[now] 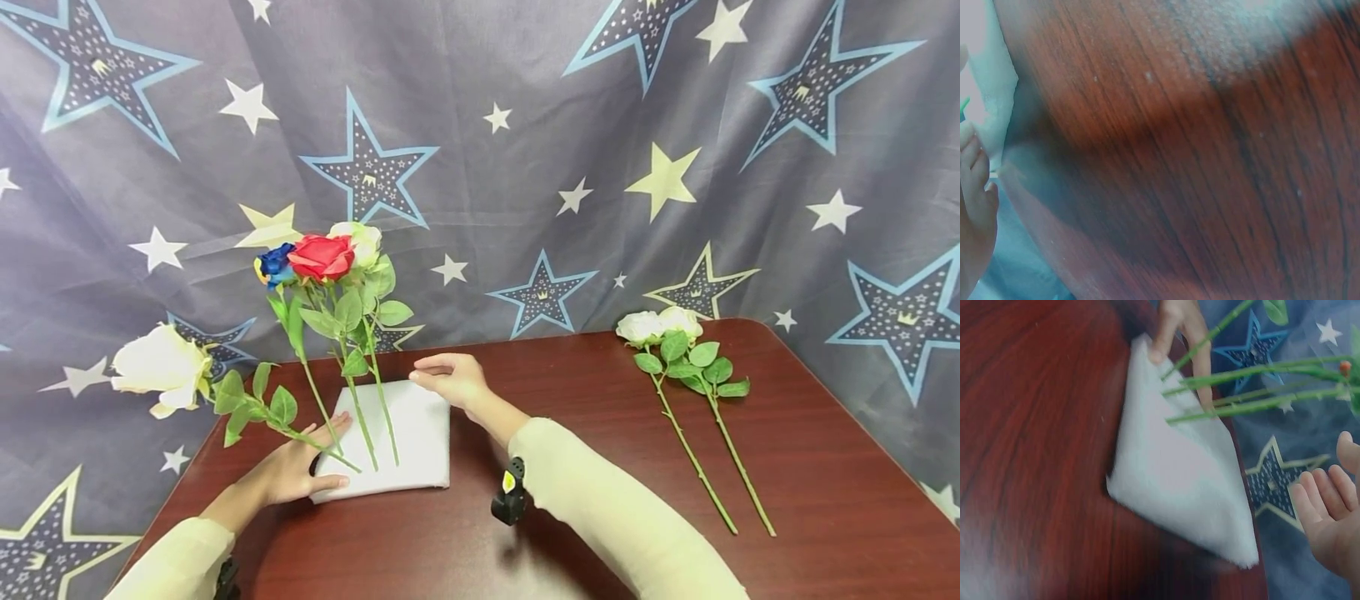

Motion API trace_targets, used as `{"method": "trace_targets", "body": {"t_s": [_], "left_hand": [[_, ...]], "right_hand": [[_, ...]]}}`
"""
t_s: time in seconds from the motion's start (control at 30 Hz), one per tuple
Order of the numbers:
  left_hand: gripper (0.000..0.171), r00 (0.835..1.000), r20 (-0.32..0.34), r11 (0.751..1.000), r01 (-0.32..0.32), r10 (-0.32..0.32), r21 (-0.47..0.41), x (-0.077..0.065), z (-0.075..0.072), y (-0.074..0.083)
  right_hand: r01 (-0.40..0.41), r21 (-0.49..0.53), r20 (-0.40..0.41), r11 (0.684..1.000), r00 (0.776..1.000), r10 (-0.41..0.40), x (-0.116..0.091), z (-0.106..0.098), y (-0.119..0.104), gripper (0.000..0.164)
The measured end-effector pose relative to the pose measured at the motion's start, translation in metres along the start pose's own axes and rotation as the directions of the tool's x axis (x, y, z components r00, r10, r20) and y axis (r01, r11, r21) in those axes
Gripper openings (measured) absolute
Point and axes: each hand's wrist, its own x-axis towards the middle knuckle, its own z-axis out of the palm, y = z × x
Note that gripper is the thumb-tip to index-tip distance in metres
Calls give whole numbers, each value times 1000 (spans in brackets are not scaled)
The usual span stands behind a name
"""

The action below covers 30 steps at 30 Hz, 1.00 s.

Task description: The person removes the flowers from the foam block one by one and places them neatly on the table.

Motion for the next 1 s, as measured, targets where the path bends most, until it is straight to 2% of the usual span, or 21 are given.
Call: {"method": "trace_targets", "body": {"t_s": [0.2, 0.37, 0.63, 1.0], "left_hand": [[90, 1000, -3, 1000, 8, -8, 1, 1, -1, 2], [90, 1000, 10, 1000, 19, -19, -3, 1, -1, 2], [91, 999, 31, 1000, 30, -30, -3, 3, -1, 1], [88, 1000, 8, 1000, 14, -15, 13, -1, 0, 0]], "right_hand": [[43, -16, 51, 999, 998, -42, -3, 22, -1, 34], [47, 15, 65, 999, 997, -48, -5, 36, 0, 32], [-10, 117, -11, 993, 1000, 11, -8, 49, -2, 26], [36, 129, -109, 991, 994, -22, -12, 47, -3, 19]]}}
